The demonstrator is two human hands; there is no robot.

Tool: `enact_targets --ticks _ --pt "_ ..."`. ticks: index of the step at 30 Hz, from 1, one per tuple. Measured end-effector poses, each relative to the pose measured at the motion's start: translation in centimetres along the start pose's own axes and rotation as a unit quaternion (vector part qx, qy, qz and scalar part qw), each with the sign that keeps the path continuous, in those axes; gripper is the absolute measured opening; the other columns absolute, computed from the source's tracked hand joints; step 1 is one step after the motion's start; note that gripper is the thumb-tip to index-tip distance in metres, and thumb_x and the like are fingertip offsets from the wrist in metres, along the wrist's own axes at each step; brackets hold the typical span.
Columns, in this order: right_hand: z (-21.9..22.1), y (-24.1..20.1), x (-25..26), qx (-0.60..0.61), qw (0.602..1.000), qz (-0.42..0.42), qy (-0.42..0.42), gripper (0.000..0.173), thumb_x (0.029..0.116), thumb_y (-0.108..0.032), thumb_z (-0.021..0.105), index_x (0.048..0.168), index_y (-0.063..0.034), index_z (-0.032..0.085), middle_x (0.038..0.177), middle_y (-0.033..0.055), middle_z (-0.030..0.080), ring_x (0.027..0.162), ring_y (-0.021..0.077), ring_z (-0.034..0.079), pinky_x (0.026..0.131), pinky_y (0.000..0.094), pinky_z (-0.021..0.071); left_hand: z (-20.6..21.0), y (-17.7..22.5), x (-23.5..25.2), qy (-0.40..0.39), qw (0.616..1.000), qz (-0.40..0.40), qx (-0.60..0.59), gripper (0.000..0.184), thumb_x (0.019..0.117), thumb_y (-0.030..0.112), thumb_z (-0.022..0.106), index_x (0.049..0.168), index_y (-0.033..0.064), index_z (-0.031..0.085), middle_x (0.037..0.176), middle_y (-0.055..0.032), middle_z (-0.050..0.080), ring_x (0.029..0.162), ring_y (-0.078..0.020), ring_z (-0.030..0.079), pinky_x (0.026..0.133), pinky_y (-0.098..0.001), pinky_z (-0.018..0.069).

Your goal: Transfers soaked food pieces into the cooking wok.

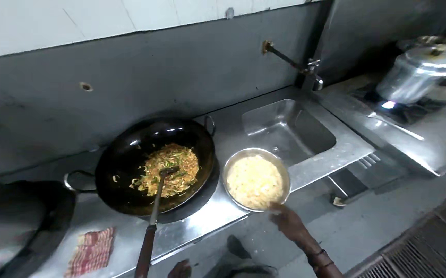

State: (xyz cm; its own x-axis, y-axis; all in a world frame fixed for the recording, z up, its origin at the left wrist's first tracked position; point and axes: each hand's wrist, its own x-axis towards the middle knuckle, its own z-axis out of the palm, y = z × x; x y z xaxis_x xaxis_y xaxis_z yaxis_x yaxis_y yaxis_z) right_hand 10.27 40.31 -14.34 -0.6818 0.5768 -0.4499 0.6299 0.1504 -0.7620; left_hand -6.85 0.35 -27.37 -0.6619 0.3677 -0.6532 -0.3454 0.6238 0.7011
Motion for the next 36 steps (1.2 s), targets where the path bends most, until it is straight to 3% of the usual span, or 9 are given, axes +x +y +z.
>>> enact_targets --ticks 3,7,13,19,23,26,30,33,36 --pt "-1.5 2.9 4.3 0.024 0.986 0.054 0.154 0.063 0.0958 -0.018 0.071 0.153 -0.0060 0.046 0.146 0.0237 0.053 0.106 0.0347 0.068 0.090 0.0517 0.0573 2.7 4.3 3.4 -0.007 1.000 0.008 -0.008 0.041 0.1025 0.012 0.058 0.141 0.0008 0.055 0.128 -0.0214 0.065 0.110 -0.0313 0.067 0.093 -0.0490 0.0555" --pt "-4.1 6.0 9.4 0.036 0.984 0.128 0.122 0.080 0.0986 -0.020 0.069 0.162 -0.0037 0.023 0.149 0.0266 0.049 0.118 0.0422 0.063 0.092 0.0574 0.0557 6.5 8.8 5.8 -0.065 0.997 0.042 -0.032 0.040 0.1029 0.012 0.057 0.141 0.0019 0.056 0.132 -0.0201 0.063 0.111 -0.0294 0.066 0.094 -0.0465 0.0559" --pt "-5.2 4.8 13.8 -0.087 0.985 0.135 0.069 0.051 0.0951 -0.013 0.069 0.142 -0.0038 0.051 0.114 0.0239 0.068 0.094 0.0378 0.070 0.082 0.0571 0.0583 8.2 11.3 4.6 -0.118 0.991 0.056 -0.024 0.032 0.1028 0.015 0.057 0.130 -0.0023 0.063 0.123 -0.0167 0.068 0.109 -0.0232 0.067 0.097 -0.0404 0.0544" --pt "-5.1 4.0 14.0 0.010 0.993 0.116 -0.006 0.057 0.0925 -0.005 0.071 0.144 -0.0011 0.046 0.107 0.0176 0.073 0.084 0.0287 0.074 0.074 0.0458 0.0632 9.5 14.0 2.6 -0.126 0.990 0.031 -0.046 0.032 0.1017 0.019 0.061 0.126 -0.0002 0.066 0.121 -0.0140 0.070 0.111 -0.0207 0.067 0.100 -0.0403 0.0539" --pt "-6.4 3.6 14.4 0.044 0.983 0.146 -0.099 0.052 0.0955 -0.012 0.070 0.140 -0.0009 0.044 0.103 0.0162 0.073 0.078 0.0258 0.075 0.068 0.0419 0.0639 12.0 18.3 2.2 -0.105 0.991 0.039 -0.066 0.026 0.1004 0.017 0.061 0.119 -0.0001 0.068 0.113 -0.0110 0.072 0.101 -0.0183 0.069 0.093 -0.0381 0.0564" --pt "-10.6 3.0 17.2 -0.088 0.967 0.133 -0.200 0.035 0.0999 -0.026 0.064 0.126 -0.0031 0.064 0.096 0.0119 0.075 0.073 0.0233 0.073 0.066 0.0410 0.0621 14.6 22.8 2.2 -0.072 0.990 0.054 -0.110 0.026 0.0992 0.014 0.061 0.120 -0.0005 0.068 0.111 -0.0105 0.072 0.100 -0.0188 0.070 0.093 -0.0381 0.0578" --pt "-14.2 0.0 22.8 -0.124 0.966 0.004 -0.227 0.026 0.1024 -0.021 0.062 0.121 -0.0042 0.069 0.102 0.0132 0.073 0.082 0.0243 0.072 0.076 0.0444 0.0623 17.6 28.0 4.2 0.016 0.982 0.053 -0.180 0.032 0.0995 0.009 0.057 0.129 -0.0020 0.062 0.126 -0.0130 0.067 0.114 -0.0206 0.066 0.101 -0.0387 0.0547" --pt "-13.4 -2.6 26.6 -0.090 0.967 -0.035 -0.234 0.034 0.1028 -0.024 0.062 0.131 -0.0048 0.065 0.115 0.0157 0.070 0.099 0.0272 0.069 0.089 0.0494 0.0578 19.1 30.6 7.2 0.090 0.978 0.012 -0.189 0.039 0.0995 0.010 0.060 0.137 0.0004 0.057 0.133 -0.0150 0.062 0.119 -0.0224 0.062 0.100 -0.0409 0.0534" --pt "-10.9 -4.9 29.2 -0.116 0.962 -0.065 -0.240 0.052 0.1019 -0.034 0.063 0.147 -0.0092 0.055 0.141 0.0201 0.059 0.125 0.0358 0.060 0.104 0.0587 0.0488 19.6 31.3 10.2 0.134 0.978 -0.030 -0.156 0.055 0.1003 0.019 0.065 0.150 0.0079 0.046 0.151 -0.0175 0.050 0.132 -0.0322 0.054 0.104 -0.0532 0.0487"
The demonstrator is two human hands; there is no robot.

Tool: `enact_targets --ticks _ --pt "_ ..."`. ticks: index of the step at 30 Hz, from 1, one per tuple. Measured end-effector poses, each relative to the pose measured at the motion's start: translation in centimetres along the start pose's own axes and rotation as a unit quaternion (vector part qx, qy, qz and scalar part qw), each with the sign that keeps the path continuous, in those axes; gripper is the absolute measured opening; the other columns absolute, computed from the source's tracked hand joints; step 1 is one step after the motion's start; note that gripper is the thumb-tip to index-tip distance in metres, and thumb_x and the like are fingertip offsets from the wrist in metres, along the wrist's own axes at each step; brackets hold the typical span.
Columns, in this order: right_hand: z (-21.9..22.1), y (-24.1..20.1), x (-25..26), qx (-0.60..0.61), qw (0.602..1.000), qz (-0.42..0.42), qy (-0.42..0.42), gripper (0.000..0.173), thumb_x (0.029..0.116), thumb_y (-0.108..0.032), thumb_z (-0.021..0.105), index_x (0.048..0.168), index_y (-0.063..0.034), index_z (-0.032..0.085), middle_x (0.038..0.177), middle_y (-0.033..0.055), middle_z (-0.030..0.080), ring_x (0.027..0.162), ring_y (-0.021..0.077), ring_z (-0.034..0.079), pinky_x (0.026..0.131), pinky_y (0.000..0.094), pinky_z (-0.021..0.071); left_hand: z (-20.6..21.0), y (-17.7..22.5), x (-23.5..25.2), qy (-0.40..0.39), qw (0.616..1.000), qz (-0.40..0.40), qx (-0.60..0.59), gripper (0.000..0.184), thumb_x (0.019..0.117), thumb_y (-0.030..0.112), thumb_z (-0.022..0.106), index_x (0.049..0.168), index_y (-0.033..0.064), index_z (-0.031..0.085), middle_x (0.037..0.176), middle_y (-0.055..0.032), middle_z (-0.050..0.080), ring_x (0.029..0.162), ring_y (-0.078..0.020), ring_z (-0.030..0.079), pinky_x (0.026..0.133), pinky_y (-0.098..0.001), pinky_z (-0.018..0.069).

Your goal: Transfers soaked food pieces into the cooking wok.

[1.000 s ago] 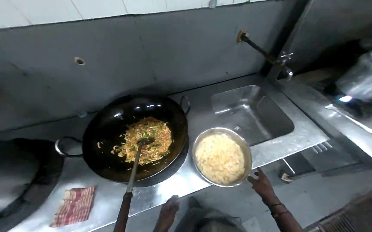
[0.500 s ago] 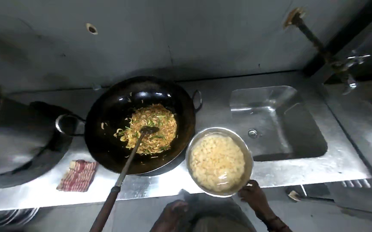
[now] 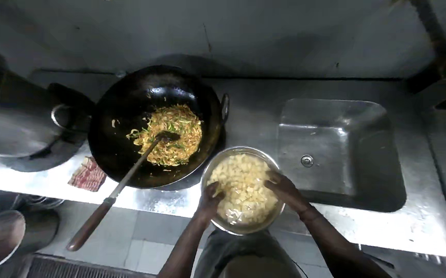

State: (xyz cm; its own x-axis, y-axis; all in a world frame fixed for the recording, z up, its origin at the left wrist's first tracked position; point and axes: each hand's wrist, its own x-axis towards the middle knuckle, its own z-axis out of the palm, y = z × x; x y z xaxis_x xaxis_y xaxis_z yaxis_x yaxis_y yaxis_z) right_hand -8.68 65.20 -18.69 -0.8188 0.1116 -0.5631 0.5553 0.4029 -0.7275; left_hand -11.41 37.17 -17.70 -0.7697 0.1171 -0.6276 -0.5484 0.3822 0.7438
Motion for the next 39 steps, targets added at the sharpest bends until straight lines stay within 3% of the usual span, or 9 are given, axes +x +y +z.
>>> enact_targets --ticks 4,9,14,20,23,26,33,36,39 --pt "1.1 -4.2 3.9 -0.146 0.985 -0.088 -0.015 0.057 0.1054 -0.036 0.057 0.152 -0.0046 0.047 0.155 0.0218 0.047 0.141 0.0385 0.048 0.115 0.0585 0.0394 1.8 1.4 4.0 -0.013 0.972 0.065 0.225 0.062 0.1003 0.029 0.065 0.154 0.0073 0.043 0.156 -0.0199 0.045 0.142 -0.0360 0.046 0.115 -0.0568 0.0383" --pt "4.4 -6.0 11.2 -0.329 0.928 -0.174 -0.034 0.049 0.1050 -0.033 0.055 0.149 -0.0106 0.054 0.150 0.0154 0.054 0.140 0.0330 0.051 0.116 0.0544 0.0398 4.0 2.2 9.7 -0.047 0.885 0.209 0.413 0.061 0.0990 0.028 0.066 0.151 0.0034 0.046 0.157 -0.0229 0.042 0.148 -0.0354 0.038 0.122 -0.0490 0.0316" --pt "5.0 -2.1 13.0 -0.320 0.940 -0.113 -0.022 0.048 0.1037 -0.036 0.056 0.141 -0.0062 0.060 0.149 0.0179 0.055 0.141 0.0345 0.048 0.117 0.0568 0.0375 2.2 -1.3 10.7 0.019 0.864 0.123 0.488 0.064 0.1021 0.036 0.056 0.159 0.0140 0.037 0.164 -0.0132 0.035 0.153 -0.0326 0.029 0.123 -0.0538 0.0279" --pt "5.0 1.5 9.8 -0.215 0.976 -0.025 0.000 0.043 0.1076 -0.040 0.050 0.122 -0.0058 0.071 0.121 0.0192 0.070 0.117 0.0353 0.065 0.103 0.0590 0.0485 3.3 -3.5 9.5 0.041 0.932 0.035 0.359 0.057 0.1029 0.041 0.056 0.147 0.0048 0.051 0.146 -0.0233 0.054 0.137 -0.0396 0.050 0.114 -0.0575 0.0399" --pt "5.5 1.5 6.6 -0.100 0.994 0.036 0.001 0.045 0.1096 -0.041 0.046 0.130 -0.0072 0.067 0.127 0.0222 0.067 0.118 0.0395 0.063 0.099 0.0635 0.0475 4.5 -3.0 8.1 0.021 0.964 -0.029 0.264 0.058 0.1044 0.042 0.055 0.148 0.0030 0.049 0.144 -0.0250 0.055 0.135 -0.0412 0.052 0.112 -0.0597 0.0407" --pt "6.6 2.5 5.7 0.014 0.994 0.107 -0.008 0.054 0.1081 -0.048 0.046 0.140 -0.0078 0.061 0.143 0.0193 0.059 0.134 0.0371 0.054 0.109 0.0624 0.0418 5.2 -3.5 7.3 0.000 0.990 -0.051 0.134 0.055 0.1063 0.039 0.053 0.146 0.0008 0.050 0.139 -0.0255 0.058 0.131 -0.0399 0.055 0.111 -0.0580 0.0420" --pt "9.9 2.3 5.1 0.248 0.943 0.218 -0.032 0.065 0.1029 -0.059 0.050 0.154 -0.0192 0.045 0.159 0.0119 0.043 0.144 0.0324 0.042 0.111 0.0629 0.0389 6.5 -4.3 6.1 0.008 0.991 -0.100 -0.090 0.058 0.1081 0.049 0.044 0.144 0.0044 0.053 0.146 -0.0212 0.053 0.134 -0.0362 0.051 0.108 -0.0607 0.0421" --pt "12.4 1.3 4.7 0.350 0.911 0.216 0.025 0.057 0.1016 -0.055 0.054 0.146 -0.0191 0.053 0.145 0.0107 0.056 0.130 0.0288 0.055 0.101 0.0579 0.0489 6.9 -3.0 3.7 0.014 0.988 -0.079 -0.133 0.059 0.1085 0.049 0.041 0.155 0.0136 0.043 0.159 -0.0154 0.042 0.144 -0.0357 0.042 0.113 -0.0618 0.0367" --pt "14.9 0.2 4.1 0.401 0.898 0.161 0.079 0.045 0.1045 -0.042 0.055 0.140 -0.0147 0.060 0.141 0.0102 0.059 0.128 0.0273 0.056 0.102 0.0567 0.0486 8.3 -1.9 3.0 0.083 0.972 -0.075 -0.205 0.056 0.1070 0.048 0.047 0.147 0.0089 0.050 0.147 -0.0217 0.051 0.132 -0.0384 0.051 0.104 -0.0611 0.0439"
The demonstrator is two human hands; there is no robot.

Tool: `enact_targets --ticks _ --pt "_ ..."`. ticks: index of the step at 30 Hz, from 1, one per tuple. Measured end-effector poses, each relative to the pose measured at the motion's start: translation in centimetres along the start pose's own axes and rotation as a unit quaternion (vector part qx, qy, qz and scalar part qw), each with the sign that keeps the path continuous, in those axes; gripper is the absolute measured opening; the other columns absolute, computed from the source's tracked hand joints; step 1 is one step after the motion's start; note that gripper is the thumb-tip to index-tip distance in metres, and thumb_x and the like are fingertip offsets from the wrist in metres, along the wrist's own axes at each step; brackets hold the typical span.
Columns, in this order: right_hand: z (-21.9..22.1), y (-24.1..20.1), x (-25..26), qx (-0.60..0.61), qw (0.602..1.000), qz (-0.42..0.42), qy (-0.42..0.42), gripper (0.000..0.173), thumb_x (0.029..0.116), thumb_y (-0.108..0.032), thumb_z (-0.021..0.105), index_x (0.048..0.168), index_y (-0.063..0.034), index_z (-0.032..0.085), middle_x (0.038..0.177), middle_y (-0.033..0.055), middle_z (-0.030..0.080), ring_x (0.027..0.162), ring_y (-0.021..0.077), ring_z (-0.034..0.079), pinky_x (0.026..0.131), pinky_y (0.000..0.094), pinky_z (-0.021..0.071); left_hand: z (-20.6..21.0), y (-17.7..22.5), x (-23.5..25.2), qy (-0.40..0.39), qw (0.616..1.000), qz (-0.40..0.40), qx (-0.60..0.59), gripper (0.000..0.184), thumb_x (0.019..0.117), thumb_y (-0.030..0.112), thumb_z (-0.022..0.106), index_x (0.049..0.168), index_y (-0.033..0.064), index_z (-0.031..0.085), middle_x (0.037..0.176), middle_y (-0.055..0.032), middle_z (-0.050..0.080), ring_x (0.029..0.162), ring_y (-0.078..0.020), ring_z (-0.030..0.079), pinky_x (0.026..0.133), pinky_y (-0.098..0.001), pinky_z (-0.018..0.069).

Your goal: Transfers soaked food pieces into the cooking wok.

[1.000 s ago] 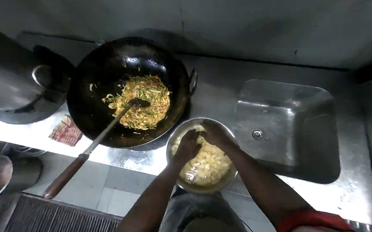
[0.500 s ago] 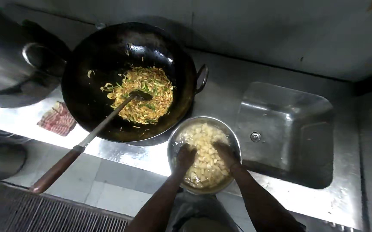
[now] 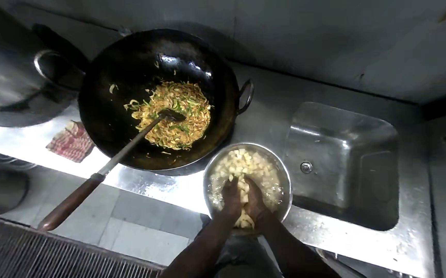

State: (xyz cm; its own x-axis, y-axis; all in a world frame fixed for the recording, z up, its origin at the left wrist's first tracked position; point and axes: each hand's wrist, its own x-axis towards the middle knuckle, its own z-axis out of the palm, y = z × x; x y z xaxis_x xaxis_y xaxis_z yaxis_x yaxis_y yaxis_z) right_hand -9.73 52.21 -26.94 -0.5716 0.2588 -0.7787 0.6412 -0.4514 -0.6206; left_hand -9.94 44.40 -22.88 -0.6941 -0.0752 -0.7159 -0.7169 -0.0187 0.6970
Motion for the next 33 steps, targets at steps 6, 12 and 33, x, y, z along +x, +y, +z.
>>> enact_targets --ticks 6,12,33 --pt "1.7 -3.0 -4.7 0.042 0.996 -0.072 -0.016 0.041 0.1036 -0.041 0.055 0.132 -0.0123 0.064 0.133 0.0105 0.064 0.120 0.0257 0.061 0.096 0.0544 0.0518 1.0 2.8 -1.9 0.047 0.991 0.080 -0.101 0.039 0.1063 0.037 0.052 0.130 0.0087 0.066 0.130 -0.0150 0.065 0.114 -0.0286 0.061 0.092 -0.0527 0.0514" --pt "2.9 -7.3 -8.4 0.093 0.986 -0.136 -0.013 0.035 0.1063 -0.029 0.051 0.131 -0.0079 0.064 0.126 0.0118 0.066 0.114 0.0226 0.064 0.093 0.0473 0.0552 1.4 6.5 -3.7 0.038 0.976 0.152 -0.154 0.033 0.1054 0.027 0.056 0.125 0.0028 0.067 0.128 -0.0154 0.066 0.116 -0.0249 0.062 0.098 -0.0467 0.0519" --pt "4.6 -12.2 -15.1 0.178 0.927 -0.313 -0.099 0.028 0.1033 -0.021 0.044 0.115 -0.0095 0.067 0.099 0.0042 0.070 0.091 0.0118 0.068 0.077 0.0319 0.0592 0.1 12.4 -10.2 -0.032 0.921 0.335 -0.195 0.026 0.1028 0.023 0.055 0.119 0.0096 0.072 0.124 -0.0081 0.066 0.110 -0.0193 0.063 0.092 -0.0416 0.0548"
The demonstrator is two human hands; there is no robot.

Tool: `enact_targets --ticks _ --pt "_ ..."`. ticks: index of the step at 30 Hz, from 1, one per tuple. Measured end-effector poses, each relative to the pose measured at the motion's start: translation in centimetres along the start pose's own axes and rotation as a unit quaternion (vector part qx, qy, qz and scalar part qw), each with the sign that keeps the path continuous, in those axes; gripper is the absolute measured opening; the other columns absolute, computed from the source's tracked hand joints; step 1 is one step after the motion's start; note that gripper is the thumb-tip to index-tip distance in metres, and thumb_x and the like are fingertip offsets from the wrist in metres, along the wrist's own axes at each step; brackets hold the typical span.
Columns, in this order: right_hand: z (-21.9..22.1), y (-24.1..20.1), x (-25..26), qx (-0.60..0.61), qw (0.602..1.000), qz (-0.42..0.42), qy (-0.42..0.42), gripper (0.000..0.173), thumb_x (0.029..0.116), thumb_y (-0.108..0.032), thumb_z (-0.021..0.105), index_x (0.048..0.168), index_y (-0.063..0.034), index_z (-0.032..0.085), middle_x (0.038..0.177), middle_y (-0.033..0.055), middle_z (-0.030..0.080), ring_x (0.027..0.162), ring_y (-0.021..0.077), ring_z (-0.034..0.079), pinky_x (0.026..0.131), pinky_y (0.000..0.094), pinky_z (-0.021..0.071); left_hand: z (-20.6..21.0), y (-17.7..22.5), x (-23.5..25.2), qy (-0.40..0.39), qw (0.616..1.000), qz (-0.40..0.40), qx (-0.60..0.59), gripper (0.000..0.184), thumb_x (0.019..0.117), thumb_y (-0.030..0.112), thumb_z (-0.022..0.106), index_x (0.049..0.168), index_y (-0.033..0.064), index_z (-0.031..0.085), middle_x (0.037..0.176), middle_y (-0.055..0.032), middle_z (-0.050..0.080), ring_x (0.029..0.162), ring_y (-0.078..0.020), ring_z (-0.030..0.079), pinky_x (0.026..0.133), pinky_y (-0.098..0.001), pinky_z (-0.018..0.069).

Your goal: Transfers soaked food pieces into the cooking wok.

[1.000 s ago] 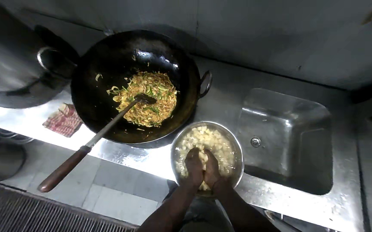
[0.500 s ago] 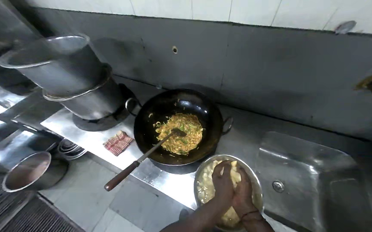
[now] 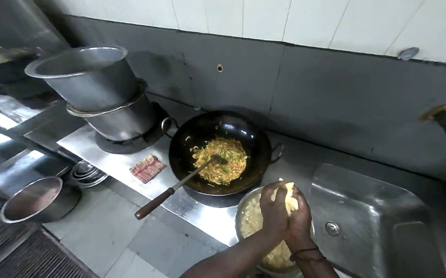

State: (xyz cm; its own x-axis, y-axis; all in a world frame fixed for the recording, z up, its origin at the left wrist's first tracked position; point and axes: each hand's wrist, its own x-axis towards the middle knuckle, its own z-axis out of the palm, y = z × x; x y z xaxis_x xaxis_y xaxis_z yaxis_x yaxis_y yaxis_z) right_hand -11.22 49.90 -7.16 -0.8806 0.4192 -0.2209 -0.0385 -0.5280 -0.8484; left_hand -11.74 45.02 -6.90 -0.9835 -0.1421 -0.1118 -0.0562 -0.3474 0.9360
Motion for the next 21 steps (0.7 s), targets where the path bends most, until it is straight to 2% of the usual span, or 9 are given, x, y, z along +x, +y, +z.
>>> enact_targets --ticks 2,6,12,21 --pt "-0.2 0.0 -0.3 -0.004 1.000 0.003 -0.003 0.028 0.1045 -0.023 0.044 0.115 -0.0110 0.067 0.099 0.0032 0.070 0.089 0.0120 0.068 0.076 0.0330 0.0593 0.0 0.2 -0.4 0.001 1.000 -0.006 0.011 0.027 0.1031 0.025 0.055 0.119 0.0108 0.072 0.126 -0.0071 0.065 0.111 -0.0189 0.063 0.091 -0.0423 0.0541" --pt "-0.7 0.3 -0.6 -0.012 1.000 0.002 -0.011 0.029 0.1058 -0.026 0.042 0.116 -0.0135 0.067 0.104 0.0015 0.070 0.095 0.0109 0.068 0.081 0.0333 0.0588 -0.3 0.1 -0.8 -0.003 0.999 -0.010 0.032 0.029 0.1036 0.028 0.055 0.121 0.0125 0.072 0.128 -0.0062 0.065 0.111 -0.0187 0.062 0.091 -0.0426 0.0534" --pt "-1.1 0.7 -0.8 -0.009 1.000 -0.008 -0.012 0.027 0.1055 -0.025 0.043 0.113 -0.0138 0.067 0.102 0.0009 0.070 0.094 0.0096 0.067 0.080 0.0312 0.0583 -0.4 -0.4 -1.0 0.000 0.999 -0.019 0.031 0.027 0.1032 0.027 0.056 0.120 0.0129 0.073 0.128 -0.0067 0.064 0.113 -0.0192 0.062 0.092 -0.0424 0.0531" --pt "-0.8 1.0 -1.3 -0.010 1.000 -0.003 0.003 0.027 0.1058 -0.022 0.041 0.114 -0.0130 0.066 0.103 0.0011 0.069 0.095 0.0096 0.067 0.081 0.0306 0.0580 -1.0 -0.4 -1.2 0.000 0.999 -0.030 0.038 0.029 0.1031 0.029 0.055 0.121 0.0139 0.073 0.130 -0.0064 0.064 0.116 -0.0201 0.060 0.094 -0.0451 0.0517"
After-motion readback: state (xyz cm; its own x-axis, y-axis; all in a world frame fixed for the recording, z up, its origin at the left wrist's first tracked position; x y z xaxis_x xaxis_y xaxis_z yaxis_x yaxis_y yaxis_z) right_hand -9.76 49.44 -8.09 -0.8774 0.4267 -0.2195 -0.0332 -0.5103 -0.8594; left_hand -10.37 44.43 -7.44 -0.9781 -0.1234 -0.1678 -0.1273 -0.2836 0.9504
